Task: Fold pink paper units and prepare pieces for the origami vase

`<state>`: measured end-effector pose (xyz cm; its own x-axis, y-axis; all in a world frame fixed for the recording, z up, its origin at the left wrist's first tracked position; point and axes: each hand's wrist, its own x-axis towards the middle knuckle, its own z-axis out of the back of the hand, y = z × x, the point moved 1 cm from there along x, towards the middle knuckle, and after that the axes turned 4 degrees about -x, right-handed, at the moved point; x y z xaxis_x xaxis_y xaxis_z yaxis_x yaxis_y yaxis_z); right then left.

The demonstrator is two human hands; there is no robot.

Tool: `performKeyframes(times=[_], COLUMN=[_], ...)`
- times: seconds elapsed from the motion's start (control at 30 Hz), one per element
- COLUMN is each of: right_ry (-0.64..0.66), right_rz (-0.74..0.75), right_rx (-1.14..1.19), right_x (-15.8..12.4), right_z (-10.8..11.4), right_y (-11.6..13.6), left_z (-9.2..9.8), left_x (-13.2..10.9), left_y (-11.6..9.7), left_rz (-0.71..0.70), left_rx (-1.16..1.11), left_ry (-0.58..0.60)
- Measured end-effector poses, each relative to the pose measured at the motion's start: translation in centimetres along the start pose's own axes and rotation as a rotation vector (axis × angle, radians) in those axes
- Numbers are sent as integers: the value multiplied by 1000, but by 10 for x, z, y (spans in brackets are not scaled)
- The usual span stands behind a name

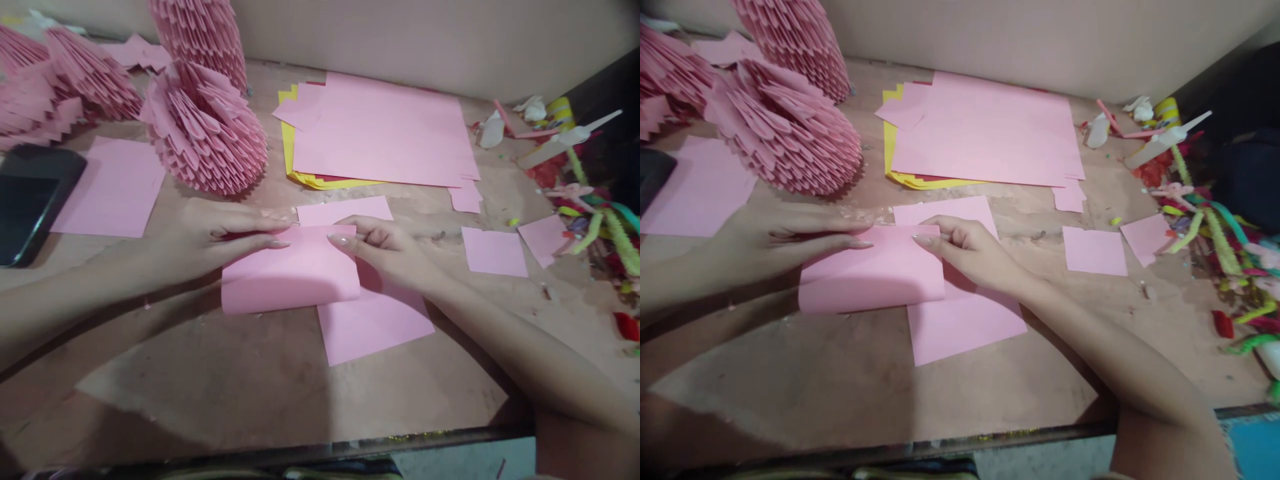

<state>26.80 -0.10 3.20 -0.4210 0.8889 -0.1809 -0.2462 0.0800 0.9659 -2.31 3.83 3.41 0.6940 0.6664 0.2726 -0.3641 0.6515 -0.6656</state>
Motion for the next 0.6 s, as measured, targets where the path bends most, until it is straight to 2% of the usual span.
performKeyframes(times=[0.2,0.47,0.6], right_ry=[-31,2,2], right_rz=[-45,-72,-25], right_rx=[11,44,-25], right_x=[-1,0,0], right_z=[-2,-2,1], right_y=[5,2,-3], left_z=[-1,1,-2], left_x=[-1,-2,0], left_y=[-3,-4,-3], left_rz=[19,49,39], left_rx=[-10,-1,-46], left_ry=[-6,3,16])
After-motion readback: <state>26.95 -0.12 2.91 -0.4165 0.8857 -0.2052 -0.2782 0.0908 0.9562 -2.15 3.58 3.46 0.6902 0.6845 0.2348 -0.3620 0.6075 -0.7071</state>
